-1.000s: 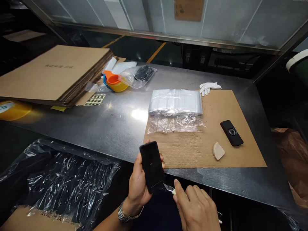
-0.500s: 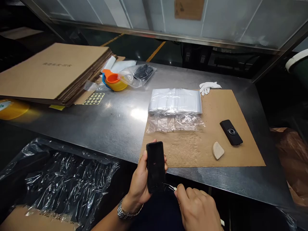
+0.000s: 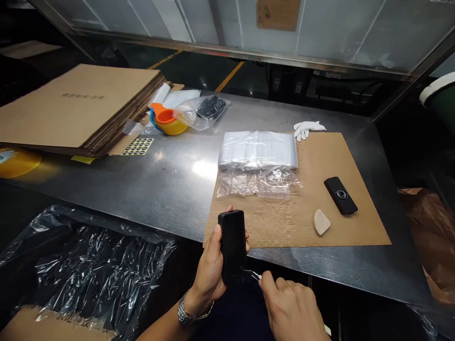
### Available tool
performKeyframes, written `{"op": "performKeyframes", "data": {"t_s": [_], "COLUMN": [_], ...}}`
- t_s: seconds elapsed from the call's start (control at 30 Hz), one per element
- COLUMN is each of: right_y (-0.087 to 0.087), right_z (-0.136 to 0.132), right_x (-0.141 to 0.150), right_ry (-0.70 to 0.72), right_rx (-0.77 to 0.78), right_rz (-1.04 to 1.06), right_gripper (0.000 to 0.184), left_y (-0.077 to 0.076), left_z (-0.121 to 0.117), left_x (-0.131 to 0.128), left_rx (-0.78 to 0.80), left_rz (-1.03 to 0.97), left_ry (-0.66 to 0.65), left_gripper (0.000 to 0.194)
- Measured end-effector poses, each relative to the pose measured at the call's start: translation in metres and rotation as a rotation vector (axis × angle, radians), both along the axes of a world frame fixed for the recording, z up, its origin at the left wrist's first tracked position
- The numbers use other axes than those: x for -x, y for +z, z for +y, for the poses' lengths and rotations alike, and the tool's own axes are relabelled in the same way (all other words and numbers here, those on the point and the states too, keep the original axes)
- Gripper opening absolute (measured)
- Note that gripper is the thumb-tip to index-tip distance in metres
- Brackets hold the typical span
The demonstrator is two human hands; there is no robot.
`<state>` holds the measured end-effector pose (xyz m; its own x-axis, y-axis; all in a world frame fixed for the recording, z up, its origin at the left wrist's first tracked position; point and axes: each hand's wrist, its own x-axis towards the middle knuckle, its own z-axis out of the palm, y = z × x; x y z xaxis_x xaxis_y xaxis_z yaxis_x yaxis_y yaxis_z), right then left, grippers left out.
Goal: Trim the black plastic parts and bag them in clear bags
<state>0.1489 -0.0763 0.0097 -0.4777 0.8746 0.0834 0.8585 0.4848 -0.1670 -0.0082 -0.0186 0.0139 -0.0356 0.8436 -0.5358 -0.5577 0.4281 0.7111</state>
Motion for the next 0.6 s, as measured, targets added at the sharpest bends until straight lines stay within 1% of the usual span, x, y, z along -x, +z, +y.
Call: {"op": "performKeyframes", "data": {"t_s": [0.07, 0.1, 0.17, 0.2, 0.27, 0.3, 0.33, 0.37, 0.4, 0.47, 0.5, 0.53, 0.6], "right_y": [-0.002, -0.004, -0.007, -0.009, -0.015, -0.018, -0.021, -0.023, -0.024, -0.024, -0.023, -0.021, -0.019], "right_z": [-0.001, 0.0, 0.002, 0.003, 0.004, 0.004, 0.003, 0.002, 0.001, 0.001, 0.003, 0.006, 0.017], "right_x": [-0.001, -0.001, -0.001, -0.001, 0.0, 0.001, 0.002, 0.003, 0.004, 0.003, 0.0, -0.003, -0.012], "right_ry": [-0.029, -0.051, -0.125, -0.169, -0.252, -0.269, -0.259, -0.226, -0.189, -0.148, -0.167, -0.209, -0.318], "right_rx": [0.07, 0.134, 0.34, 0.499, 0.926, 1.145, 1.33, 1.465, 1.538, 1.552, 1.527, 1.485, 1.314], "right_rz": [0.017, 0.035, 0.126, 0.217, 0.488, 0.646, 0.798, 0.927, 1.031, 1.172, 1.212, 1.23, 1.189], "right_gripper": [0.034, 0.035, 0.036, 0.037, 0.041, 0.044, 0.046, 0.047, 0.048, 0.047, 0.047, 0.047, 0.045], "left_y": [-0.001, -0.001, -0.002, -0.002, -0.001, -0.001, 0.0, 0.0, 0.0, -0.001, -0.003, -0.005, -0.009], "left_z": [-0.001, -0.002, -0.003, -0.003, -0.002, -0.002, -0.001, 0.001, 0.002, 0.005, 0.007, 0.008, 0.01], "left_x": [0.0, -0.001, -0.001, -0.001, -0.001, -0.001, -0.001, -0.001, -0.001, 0.0, 0.0, 0.001, 0.001], "left_rx": [-0.032, -0.048, -0.084, -0.103, -0.134, -0.141, -0.142, -0.136, -0.124, -0.091, -0.074, -0.055, -0.001], "left_rz": [0.001, 0.0, -0.017, -0.034, -0.094, -0.132, -0.169, -0.203, -0.234, -0.287, -0.309, -0.33, -0.373], "left_ry": [0.007, 0.011, 0.019, 0.029, 0.053, 0.065, 0.074, 0.08, 0.081, 0.074, 0.068, 0.064, 0.065], "left_gripper": [0.058, 0.058, 0.058, 0.057, 0.056, 0.055, 0.054, 0.054, 0.053, 0.053, 0.052, 0.05, 0.045]}}
